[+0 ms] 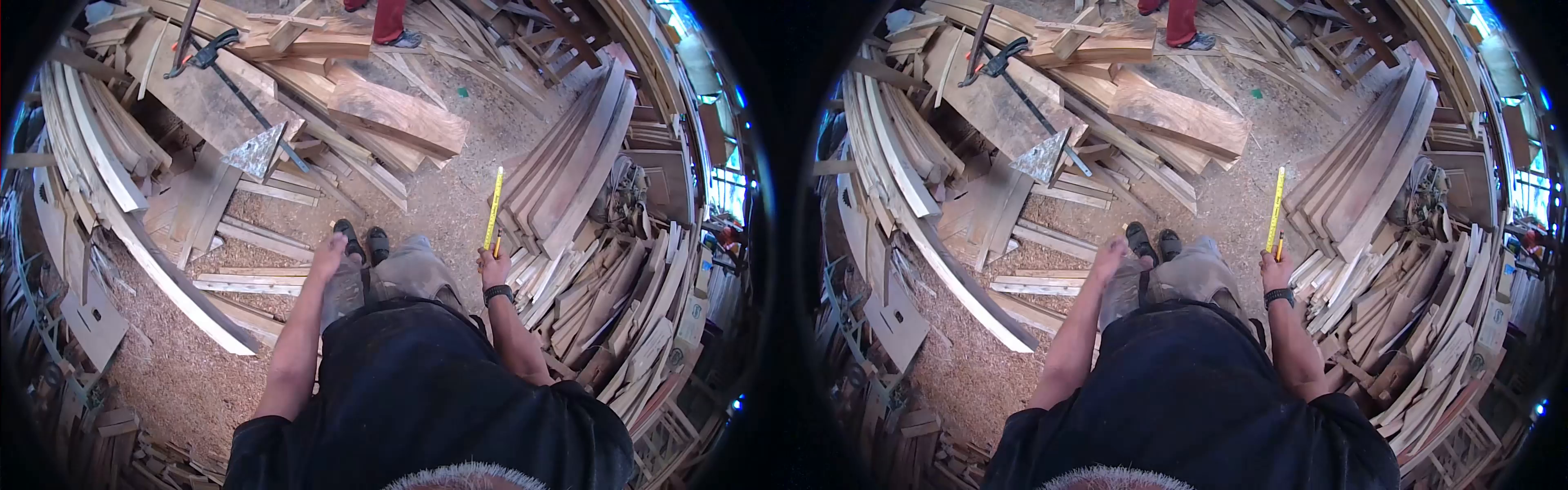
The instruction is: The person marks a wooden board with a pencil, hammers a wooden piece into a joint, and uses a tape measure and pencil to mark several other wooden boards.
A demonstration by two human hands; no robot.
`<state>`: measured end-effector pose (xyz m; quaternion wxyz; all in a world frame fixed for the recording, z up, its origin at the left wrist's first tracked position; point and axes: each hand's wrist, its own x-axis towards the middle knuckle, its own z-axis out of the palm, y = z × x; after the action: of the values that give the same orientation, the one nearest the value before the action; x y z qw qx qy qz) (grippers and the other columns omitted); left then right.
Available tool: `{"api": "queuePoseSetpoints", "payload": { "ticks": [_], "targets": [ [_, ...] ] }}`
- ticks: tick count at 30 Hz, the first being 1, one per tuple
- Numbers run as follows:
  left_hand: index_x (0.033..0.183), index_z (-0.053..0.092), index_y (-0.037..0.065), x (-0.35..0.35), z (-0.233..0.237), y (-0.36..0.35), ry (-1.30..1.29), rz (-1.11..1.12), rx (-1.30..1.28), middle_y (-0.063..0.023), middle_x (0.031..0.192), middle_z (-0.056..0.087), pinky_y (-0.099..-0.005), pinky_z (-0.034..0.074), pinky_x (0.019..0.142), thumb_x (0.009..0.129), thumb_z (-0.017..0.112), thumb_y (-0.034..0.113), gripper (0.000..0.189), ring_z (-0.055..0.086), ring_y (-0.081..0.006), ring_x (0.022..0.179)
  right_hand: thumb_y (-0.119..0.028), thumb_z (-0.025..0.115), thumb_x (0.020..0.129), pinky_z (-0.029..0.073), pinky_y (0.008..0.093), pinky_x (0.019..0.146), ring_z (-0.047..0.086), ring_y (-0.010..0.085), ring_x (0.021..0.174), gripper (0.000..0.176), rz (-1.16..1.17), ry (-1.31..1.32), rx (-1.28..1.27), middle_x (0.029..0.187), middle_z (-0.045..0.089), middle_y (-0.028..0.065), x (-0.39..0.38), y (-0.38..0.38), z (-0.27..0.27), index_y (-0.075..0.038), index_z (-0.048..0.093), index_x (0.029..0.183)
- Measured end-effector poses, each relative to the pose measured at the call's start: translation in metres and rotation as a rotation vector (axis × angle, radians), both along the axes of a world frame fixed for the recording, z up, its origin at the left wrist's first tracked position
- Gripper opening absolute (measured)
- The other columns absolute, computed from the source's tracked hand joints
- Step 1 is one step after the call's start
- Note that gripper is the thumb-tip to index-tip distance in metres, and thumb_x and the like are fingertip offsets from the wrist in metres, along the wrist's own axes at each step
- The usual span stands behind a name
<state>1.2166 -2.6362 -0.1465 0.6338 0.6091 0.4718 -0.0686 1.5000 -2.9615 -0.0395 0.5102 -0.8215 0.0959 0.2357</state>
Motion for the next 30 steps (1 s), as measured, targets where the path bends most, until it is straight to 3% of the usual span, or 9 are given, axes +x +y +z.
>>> {"api": "queuePoseSetpoints", "payload": {
  "ticks": [3, 6, 8, 11, 14, 17, 19, 23, 30],
  "targets": [
    [0.134, 0.061, -0.004, 0.061, 0.022, 0.025, -0.172, 0.261, -0.118, -0.0093, 0.113, 0.072, -0.0315, 0.053, 0.094, 0.102, 0.067, 0.031, 0.048, 0.068, -0.0177, 0.103, -0.005, 0.071, 0.089, 0.042, 0.0256, 0.044, 0.056, 0.0105, 0.053, 0.011, -0.046, 0.020, 0.023, 0.069, 0.059, 0.0008, 0.017, 0.008, 0.010, -0.008, 0.061, 0.091],
    [0.137, 0.058, 0.004, 0.143, 0.082, 0.041, -0.249, 0.502, -0.122, -0.0060, 0.109, 0.069, -0.0283, 0.049, 0.076, 0.101, 0.068, 0.036, 0.049, 0.062, -0.0121, 0.098, -0.006, 0.071, 0.089, 0.043, 0.0258, 0.045, 0.058, 0.0107, 0.054, 0.011, -0.038, -0.014, 0.045, 0.070, 0.059, 0.0007, 0.051, 0.016, 0.003, -0.007, 0.061, 0.092],
    [0.155, 0.034, -0.001, 0.191, 0.091, 0.052, -0.337, 0.634, 0.004, -0.0155, 0.140, 0.057, -0.0310, 0.050, 0.092, 0.098, 0.072, 0.035, 0.077, 0.058, -0.0210, 0.120, -0.007, 0.071, 0.089, 0.044, 0.0252, 0.045, 0.057, 0.0098, 0.054, 0.010, -0.010, -0.072, 0.021, 0.070, 0.059, 0.0000, 0.076, 0.024, 0.002, -0.007, 0.061, 0.090],
    [0.161, 0.010, -0.006, 0.262, 0.085, 0.067, -0.359, 0.750, 0.188, -0.0254, 0.159, 0.037, -0.0377, 0.039, 0.114, 0.091, 0.081, 0.034, 0.108, 0.045, -0.0316, 0.140, -0.006, 0.072, 0.090, 0.041, 0.0263, 0.046, 0.055, 0.0095, 0.051, 0.017, 0.039, -0.134, -0.039, 0.065, 0.057, 0.0000, 0.125, 0.037, 0.008, -0.010, 0.057, 0.083],
    [0.160, 0.007, -0.009, 0.315, 0.091, 0.075, -0.081, 0.793, 0.388, -0.0322, 0.163, 0.023, -0.0446, 0.022, 0.127, 0.080, 0.088, 0.039, 0.123, 0.027, -0.0406, 0.153, -0.010, 0.072, 0.089, 0.045, 0.0275, 0.051, 0.057, 0.0099, 0.056, 0.012, 0.171, -0.103, -0.027, 0.068, 0.059, 0.0003, 0.192, 0.031, -0.007, -0.007, 0.061, 0.086],
    [0.161, 0.005, -0.007, 0.368, 0.085, 0.066, 0.109, 0.894, 0.481, -0.0331, 0.164, 0.018, -0.0478, 0.022, 0.127, 0.076, 0.089, 0.042, 0.129, 0.024, -0.0455, 0.152, -0.015, 0.072, 0.088, 0.047, 0.0281, 0.059, 0.058, 0.0089, 0.066, 0.013, 0.396, -0.065, -0.060, 0.073, 0.061, 0.0011, 0.290, 0.012, -0.039, -0.004, 0.065, 0.090],
    [0.161, 0.005, -0.006, 0.394, 0.077, 0.056, 0.216, 0.923, 0.569, -0.0331, 0.164, 0.017, -0.0489, 0.023, 0.127, 0.076, 0.089, 0.043, 0.129, 0.024, -0.0468, 0.152, -0.013, 0.073, 0.091, 0.041, 0.0247, 0.052, 0.051, 0.0064, 0.061, 0.011, 0.700, -0.454, -0.222, 0.072, 0.057, -0.0036, 0.344, 0.004, -0.050, -0.008, 0.065, 0.097],
    [0.162, 0.008, -0.002, 0.424, 0.086, 0.057, 0.466, 0.998, 0.614, -0.0335, 0.163, 0.015, -0.0526, 0.025, 0.125, 0.074, 0.087, 0.044, 0.127, 0.023, -0.0501, 0.151, -0.010, 0.071, 0.091, 0.043, 0.0282, 0.055, 0.052, 0.0077, 0.066, 0.012, 0.486, 0.081, -0.062, 0.081, 0.057, -0.0004, 0.426, -0.005, -0.009, -0.007, 0.063, 0.098],
    [0.160, 0.021, 0.002, 0.428, 0.066, 0.058, 0.580, 1.041, 0.771, -0.0321, 0.157, 0.026, -0.0509, 0.025, 0.125, 0.073, 0.082, 0.043, 0.114, 0.026, -0.0486, 0.149, -0.002, 0.072, 0.091, 0.039, 0.0226, 0.051, 0.049, 0.0053, 0.061, 0.015, 0.520, 0.113, -0.034, 0.070, 0.052, -0.0043, 0.505, -0.023, 0.006, -0.008, 0.058, 0.092]
  ]
}}
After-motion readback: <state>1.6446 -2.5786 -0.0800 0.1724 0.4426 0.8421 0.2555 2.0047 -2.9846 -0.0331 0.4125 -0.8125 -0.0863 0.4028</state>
